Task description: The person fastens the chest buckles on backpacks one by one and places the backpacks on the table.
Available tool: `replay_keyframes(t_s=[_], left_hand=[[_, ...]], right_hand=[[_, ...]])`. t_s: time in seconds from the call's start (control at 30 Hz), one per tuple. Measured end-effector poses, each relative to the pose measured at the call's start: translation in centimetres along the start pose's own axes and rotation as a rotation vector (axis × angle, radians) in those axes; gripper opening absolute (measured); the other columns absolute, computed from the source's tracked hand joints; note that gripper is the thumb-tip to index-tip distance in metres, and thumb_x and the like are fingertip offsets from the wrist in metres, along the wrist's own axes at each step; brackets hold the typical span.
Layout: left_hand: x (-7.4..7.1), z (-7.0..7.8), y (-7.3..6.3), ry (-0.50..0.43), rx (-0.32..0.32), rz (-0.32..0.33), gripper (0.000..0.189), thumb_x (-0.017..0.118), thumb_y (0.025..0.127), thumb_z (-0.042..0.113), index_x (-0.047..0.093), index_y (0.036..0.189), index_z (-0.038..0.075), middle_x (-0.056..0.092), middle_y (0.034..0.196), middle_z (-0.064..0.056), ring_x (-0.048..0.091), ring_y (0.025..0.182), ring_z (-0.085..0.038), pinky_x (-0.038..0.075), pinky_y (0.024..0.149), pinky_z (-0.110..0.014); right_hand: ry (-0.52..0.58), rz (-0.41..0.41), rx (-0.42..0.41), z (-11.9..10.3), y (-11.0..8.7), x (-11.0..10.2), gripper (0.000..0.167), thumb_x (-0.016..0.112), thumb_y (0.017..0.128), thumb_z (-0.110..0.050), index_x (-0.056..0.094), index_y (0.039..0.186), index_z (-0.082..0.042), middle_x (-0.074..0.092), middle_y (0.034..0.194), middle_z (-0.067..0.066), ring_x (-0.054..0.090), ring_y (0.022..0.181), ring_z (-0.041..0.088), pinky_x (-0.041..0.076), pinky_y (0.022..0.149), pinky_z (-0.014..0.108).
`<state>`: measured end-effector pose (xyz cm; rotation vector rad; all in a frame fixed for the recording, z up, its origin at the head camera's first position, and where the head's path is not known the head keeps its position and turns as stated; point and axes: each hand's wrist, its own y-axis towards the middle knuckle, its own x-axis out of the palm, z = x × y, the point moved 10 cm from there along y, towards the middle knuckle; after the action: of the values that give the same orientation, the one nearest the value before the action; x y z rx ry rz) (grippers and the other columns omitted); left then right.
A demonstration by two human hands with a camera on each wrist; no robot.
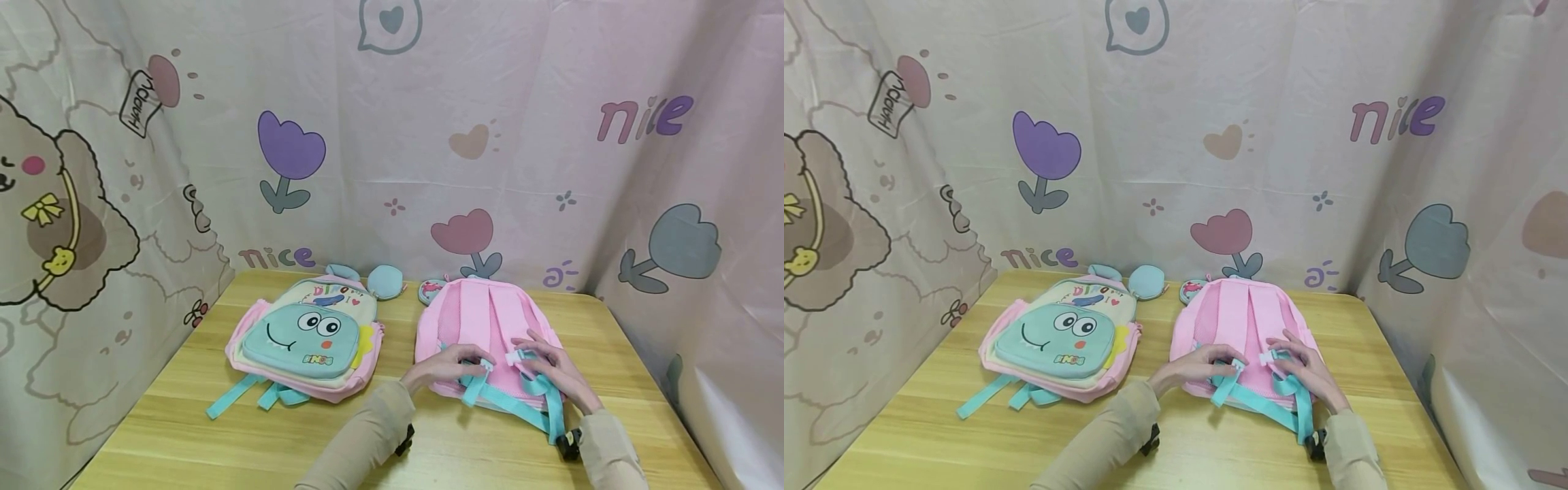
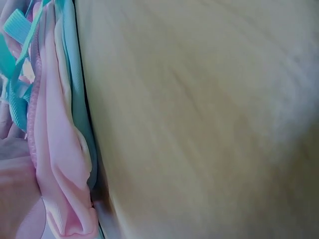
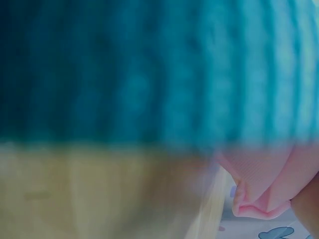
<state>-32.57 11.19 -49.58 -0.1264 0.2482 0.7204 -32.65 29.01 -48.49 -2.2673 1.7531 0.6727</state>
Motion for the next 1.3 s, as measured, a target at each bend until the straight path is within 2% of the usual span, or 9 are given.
replay_keyframes(t_s=[0.1, 0.2, 0.33, 0.43, 0.6, 0.73, 0.97, 1.17, 1.3], left_hand=[[-0.1, -0.1, 0.1, -0.01, -0.002, 0.008, 0.029, 0.058, 0.103, 0.022, 0.065, 0.129, 0.012, 0.066, 0.134, -0.005, 0.056, 0.111, 0.001, 0.044, 0.098, -0.019], [-0.1, -0.2, 0.1, -0.032, -0.015, 0.007, 0.028, 0.056, 0.104, 0.024, 0.065, 0.129, 0.014, 0.065, 0.137, -0.004, 0.055, 0.115, 0.001, 0.043, 0.099, -0.019], [-0.1, -0.1, 0.2, -0.069, -0.016, 0.002, 0.029, 0.053, 0.105, 0.024, 0.064, 0.129, 0.013, 0.065, 0.139, -0.006, 0.057, 0.119, -0.001, 0.044, 0.099, -0.02], [-0.1, 0.1, 0.2, -0.096, -0.014, 0.006, 0.029, 0.052, 0.106, 0.021, 0.064, 0.13, 0.011, 0.065, 0.139, -0.009, 0.058, 0.119, -0.001, 0.044, 0.1, -0.019], [0.0, 0.1, 0.2, -0.137, -0.032, 0.011, 0.03, 0.051, 0.106, 0.019, 0.059, 0.132, 0.004, 0.065, 0.138, -0.015, 0.06, 0.109, 0.002, 0.045, 0.093, -0.016], [-0.4, -0.4, 0.2, -0.165, -0.075, 0.059, 0.031, 0.051, 0.106, 0.019, 0.056, 0.132, 0.003, 0.067, 0.133, -0.018, 0.063, 0.11, -0.007, 0.046, 0.091, -0.019], [-1.2, -1.1, 0.3, -0.106, -0.141, 0.203, 0.033, 0.056, 0.104, 0.022, 0.057, 0.131, 0.003, 0.069, 0.127, -0.019, 0.063, 0.119, -0.025, 0.047, 0.104, -0.034], [-1.4, -0.6, 0.2, -0.128, -0.093, 0.234, 0.028, 0.056, 0.103, 0.016, 0.056, 0.125, -0.002, 0.072, 0.115, -0.024, 0.069, 0.106, -0.025, 0.047, 0.085, -0.02], [-1.3, -0.2, 0.3, -0.136, -0.045, 0.223, 0.025, 0.054, 0.104, 0.012, 0.055, 0.122, -0.006, 0.071, 0.112, -0.031, 0.069, 0.107, -0.039, 0.046, 0.076, -0.015]], right_hand=[[-0.029, 0.008, 0.022, 0.0, -0.1, -0.2, 0.033, 0.066, 0.096, -0.017, 0.066, 0.124, 0.001, 0.032, 0.16, 0.028, 0.013, 0.151, 0.051, 0.018, 0.115, 0.073], [-0.053, 0.027, 0.03, -0.1, -0.3, -0.4, 0.032, 0.066, 0.097, -0.018, 0.067, 0.123, 0.0, 0.035, 0.158, 0.026, 0.027, 0.147, 0.048, 0.033, 0.119, 0.037], [-0.044, 0.05, 0.004, -0.3, -0.4, -0.6, 0.03, 0.067, 0.097, -0.017, 0.068, 0.122, -0.001, 0.045, 0.151, 0.026, 0.043, 0.136, 0.005, 0.03, 0.097, 0.0], [-0.035, 0.058, -0.009, -0.4, -0.5, -0.7, 0.03, 0.068, 0.096, -0.017, 0.068, 0.121, -0.001, 0.047, 0.149, 0.027, 0.036, 0.12, -0.021, 0.029, 0.097, -0.001], [-0.041, 0.075, -0.036, -0.3, -0.4, -0.8, 0.027, 0.07, 0.095, -0.016, 0.069, 0.118, -0.001, 0.05, 0.145, 0.03, 0.038, 0.118, -0.023, 0.029, 0.097, -0.002], [-0.058, 0.082, -0.045, -0.5, -0.4, -0.8, 0.026, 0.071, 0.094, -0.014, 0.07, 0.116, -0.001, 0.052, 0.141, 0.03, 0.04, 0.117, -0.021, 0.029, 0.097, -0.002], [-0.114, 0.083, -0.018, -1.1, -0.2, -1.0, 0.026, 0.074, 0.091, -0.018, 0.073, 0.114, -0.006, 0.064, 0.132, 0.021, 0.045, 0.113, -0.018, 0.035, 0.098, 0.007], [-0.164, 0.076, 0.013, -1.5, 0.3, -0.9, 0.028, 0.076, 0.09, -0.021, 0.073, 0.115, -0.009, 0.073, 0.119, 0.012, 0.056, 0.107, -0.001, 0.044, 0.094, 0.03], [-0.153, 0.08, 0.034, -1.6, 0.4, -0.5, 0.03, 0.077, 0.09, -0.022, 0.073, 0.115, -0.007, 0.073, 0.12, 0.013, 0.059, 0.108, 0.01, 0.046, 0.091, 0.031]])
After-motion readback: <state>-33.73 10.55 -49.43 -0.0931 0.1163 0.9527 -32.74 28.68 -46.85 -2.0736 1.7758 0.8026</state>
